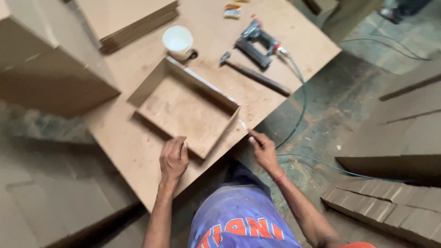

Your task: The person assembles a wooden box by applying glue to the edges of a frame and attaching a flat panel using a pneumatic nail gun. The person repeats this process for multiple boxes, gluing edges and nailing panels to form the structure.

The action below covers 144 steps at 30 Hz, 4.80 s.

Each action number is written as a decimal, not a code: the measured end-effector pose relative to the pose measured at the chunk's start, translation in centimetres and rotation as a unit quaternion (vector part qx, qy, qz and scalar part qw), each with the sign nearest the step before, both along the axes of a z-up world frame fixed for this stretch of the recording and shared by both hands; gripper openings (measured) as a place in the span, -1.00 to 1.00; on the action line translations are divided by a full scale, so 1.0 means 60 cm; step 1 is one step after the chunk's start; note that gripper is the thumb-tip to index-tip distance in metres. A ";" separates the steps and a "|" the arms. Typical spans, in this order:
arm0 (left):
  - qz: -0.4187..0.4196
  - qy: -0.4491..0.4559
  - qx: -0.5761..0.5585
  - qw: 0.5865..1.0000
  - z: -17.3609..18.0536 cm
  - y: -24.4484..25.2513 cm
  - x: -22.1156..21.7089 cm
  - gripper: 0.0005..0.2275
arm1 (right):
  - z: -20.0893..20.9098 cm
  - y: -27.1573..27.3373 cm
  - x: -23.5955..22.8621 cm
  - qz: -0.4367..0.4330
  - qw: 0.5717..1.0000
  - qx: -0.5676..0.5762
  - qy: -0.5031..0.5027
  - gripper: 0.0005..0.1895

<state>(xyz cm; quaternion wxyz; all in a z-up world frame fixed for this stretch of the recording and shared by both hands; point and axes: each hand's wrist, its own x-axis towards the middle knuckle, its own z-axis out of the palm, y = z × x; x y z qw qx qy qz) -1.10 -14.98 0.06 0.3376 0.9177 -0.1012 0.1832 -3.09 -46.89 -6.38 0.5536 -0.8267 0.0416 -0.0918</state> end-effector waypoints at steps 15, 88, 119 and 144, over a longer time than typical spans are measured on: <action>0.072 0.009 0.003 0.997 -0.010 0.099 -0.073 -0.86 | -0.005 0.061 -0.007 0.121 0.940 -0.269 -0.172 -0.30; 0.238 0.008 0.027 0.971 -0.017 0.210 -0.230 -0.69 | 0.038 0.288 -0.137 0.354 0.891 -0.259 -0.115 -0.26; 0.157 -0.092 0.054 0.982 -0.013 0.023 -0.092 -0.77 | -0.003 0.159 -0.049 0.035 0.988 -0.137 -0.053 -0.57; 0.291 -0.032 -0.005 0.956 -0.041 0.157 -0.280 -0.82 | 0.004 0.242 -0.155 0.253 0.919 -0.256 -0.163 -0.34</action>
